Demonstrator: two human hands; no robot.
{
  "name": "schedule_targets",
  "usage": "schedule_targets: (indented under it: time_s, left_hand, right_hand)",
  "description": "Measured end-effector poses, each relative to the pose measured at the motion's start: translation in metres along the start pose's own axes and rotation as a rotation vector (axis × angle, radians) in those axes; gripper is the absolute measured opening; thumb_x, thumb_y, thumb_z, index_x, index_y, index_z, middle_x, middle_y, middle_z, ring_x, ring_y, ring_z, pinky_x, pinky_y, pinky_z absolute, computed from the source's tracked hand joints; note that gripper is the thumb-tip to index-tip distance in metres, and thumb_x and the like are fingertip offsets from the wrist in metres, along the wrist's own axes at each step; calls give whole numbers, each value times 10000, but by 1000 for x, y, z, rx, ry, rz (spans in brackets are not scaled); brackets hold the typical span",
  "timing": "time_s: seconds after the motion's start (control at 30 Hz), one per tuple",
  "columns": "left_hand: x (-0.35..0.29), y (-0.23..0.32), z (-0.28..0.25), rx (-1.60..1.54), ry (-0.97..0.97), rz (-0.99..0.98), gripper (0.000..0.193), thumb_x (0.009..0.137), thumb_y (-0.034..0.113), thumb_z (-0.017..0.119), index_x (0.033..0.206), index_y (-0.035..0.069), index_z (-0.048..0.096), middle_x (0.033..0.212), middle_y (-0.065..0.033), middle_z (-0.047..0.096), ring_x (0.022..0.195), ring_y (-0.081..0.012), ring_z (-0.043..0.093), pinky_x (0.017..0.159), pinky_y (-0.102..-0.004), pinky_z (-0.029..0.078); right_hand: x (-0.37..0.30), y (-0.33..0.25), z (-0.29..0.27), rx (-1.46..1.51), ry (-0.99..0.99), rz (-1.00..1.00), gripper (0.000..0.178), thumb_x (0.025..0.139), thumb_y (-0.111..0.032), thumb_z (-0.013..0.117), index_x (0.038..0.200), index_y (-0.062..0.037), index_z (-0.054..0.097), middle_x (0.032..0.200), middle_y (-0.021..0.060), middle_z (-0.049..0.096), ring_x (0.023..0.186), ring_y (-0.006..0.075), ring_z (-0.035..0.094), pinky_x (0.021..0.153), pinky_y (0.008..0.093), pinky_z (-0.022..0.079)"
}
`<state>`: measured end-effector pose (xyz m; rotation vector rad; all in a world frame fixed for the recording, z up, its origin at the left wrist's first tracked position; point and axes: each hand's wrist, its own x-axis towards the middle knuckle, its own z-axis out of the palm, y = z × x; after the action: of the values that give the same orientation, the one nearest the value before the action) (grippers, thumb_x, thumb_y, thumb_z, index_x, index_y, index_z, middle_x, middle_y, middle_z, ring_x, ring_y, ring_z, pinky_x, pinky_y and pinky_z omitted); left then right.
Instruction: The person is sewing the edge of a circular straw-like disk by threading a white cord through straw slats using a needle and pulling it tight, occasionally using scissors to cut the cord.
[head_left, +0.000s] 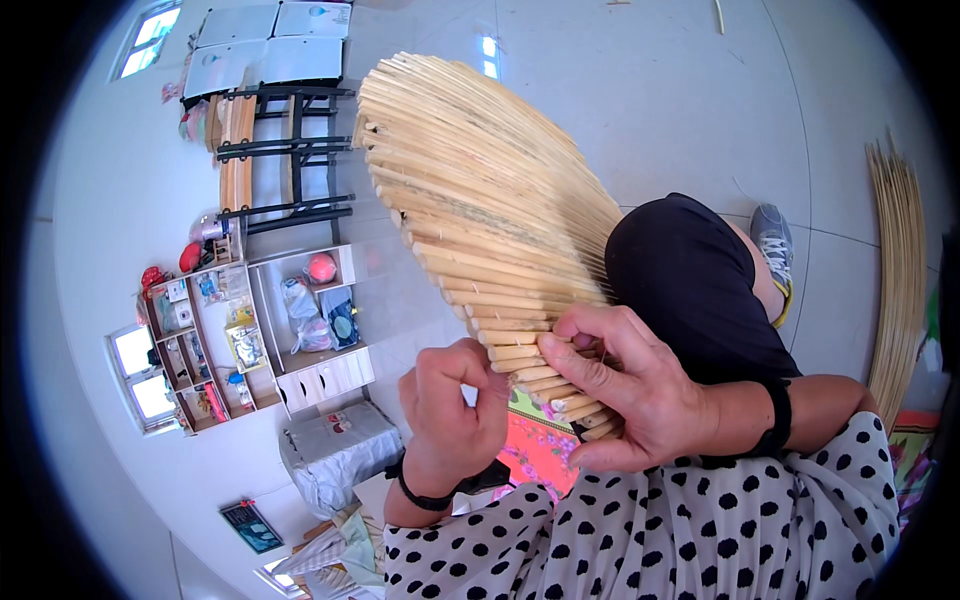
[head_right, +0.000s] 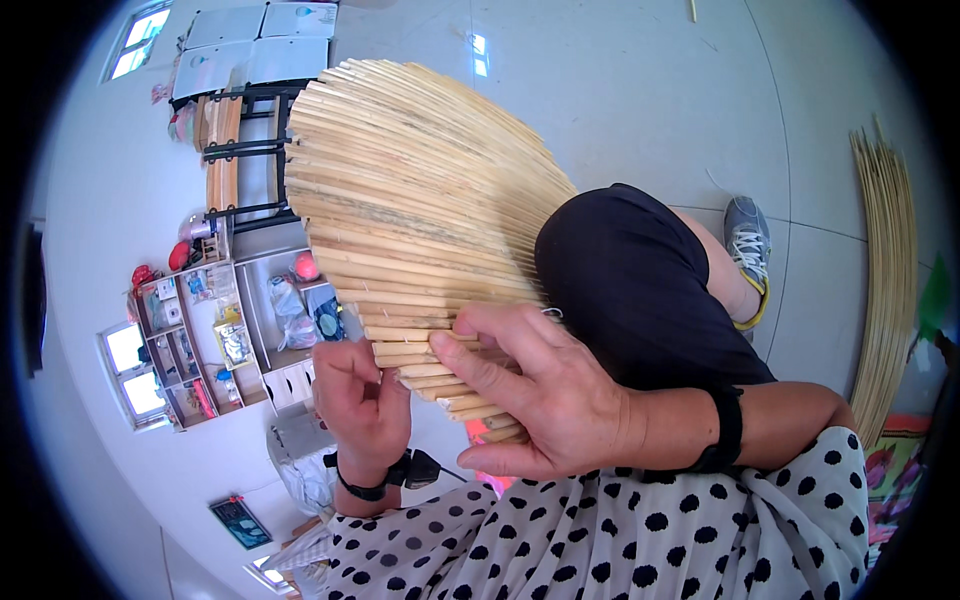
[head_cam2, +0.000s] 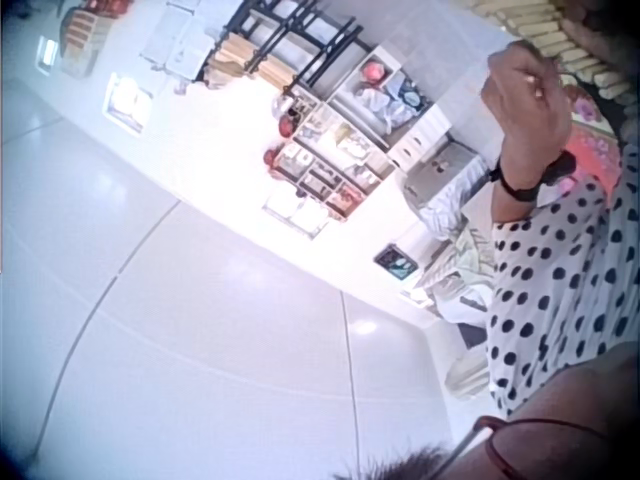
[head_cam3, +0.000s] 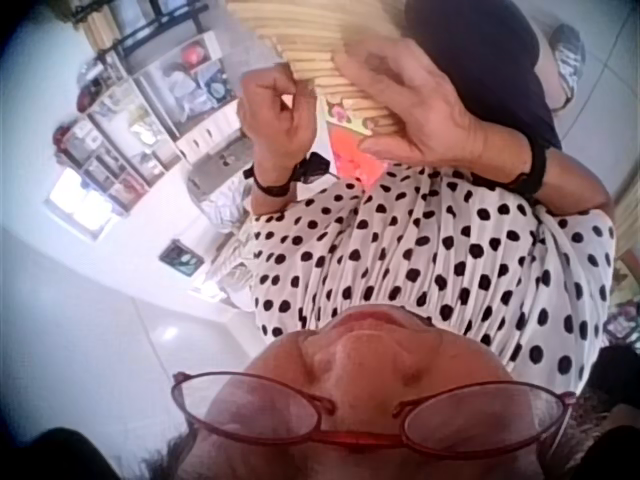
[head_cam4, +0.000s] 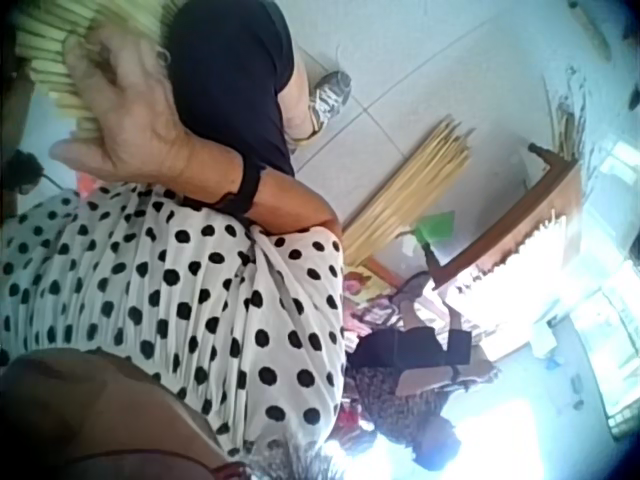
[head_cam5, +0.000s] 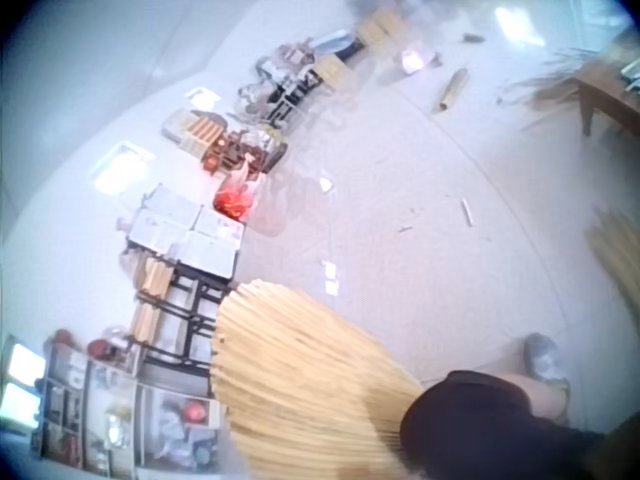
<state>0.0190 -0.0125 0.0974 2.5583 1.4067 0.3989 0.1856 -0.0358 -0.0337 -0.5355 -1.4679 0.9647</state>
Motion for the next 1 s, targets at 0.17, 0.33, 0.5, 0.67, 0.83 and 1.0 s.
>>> schedule_targets:
  time_s: [0.17, 0.33, 0.5, 0.67, 0.83, 1.0]
  left_hand:
    - [8, 11, -2, 35, -23, 63, 269, 731, -106, 601, 852, 35, 407, 619, -82, 460, 452, -216, 444, 456, -306, 378]
    - [12, 21, 6, 67, 3, 125, 263, 700, -115, 563, 877, 20, 423, 651, -89, 472, 472, -251, 458, 463, -324, 389]
    - [18, 15, 2, 24, -12, 94, 287, 709, -94, 547, 964, 9, 464, 720, -114, 544, 559, -340, 550, 524, -408, 449]
    - [28, -13, -25, 188, 170, 3, 452, 724, -73, 579, 1156, 13, 480, 1138, -200, 567, 1020, -404, 565, 865, -453, 467]
    - [44, -38, -45, 297, 289, 219, 574, 740, -30, 618, 1289, 67, 480, 1333, -138, 478, 1251, -399, 411, 969, -463, 423]
    - [75, -50, -28, 363, 183, 461, 538, 710, -51, 655, 1209, 135, 577, 1390, -97, 471, 1349, -316, 361, 1067, -441, 370]
  right_hand:
    - [0, -1, -2, -12, -13, -4, 805, 765, -442, 737, 1334, 64, 478, 1204, 226, 460, 982, 364, 530, 840, 419, 471]
    - [-1, -3, -3, -46, 4, 21, 796, 746, -419, 758, 1335, 45, 491, 1214, 216, 467, 996, 350, 536, 844, 401, 477]
    - [5, -5, -7, -26, 47, 68, 702, 734, -241, 748, 1340, 18, 506, 1227, 191, 480, 1051, 321, 542, 911, 370, 469]
    - [10, -13, -16, -39, 6, 124, 657, 777, -212, 709, 1343, 41, 491, 1242, 202, 483, 1119, 303, 526, 938, 350, 442]
    - [12, -14, -20, -33, -14, 195, 609, 829, -167, 647, 1384, 8, 467, 1294, 194, 471, 1161, 272, 498, 899, 323, 439]
    - [23, -13, -13, 9, -109, 291, 579, 880, -144, 606, 1419, -18, 436, 1355, 164, 442, 1193, 216, 459, 846, 285, 444]
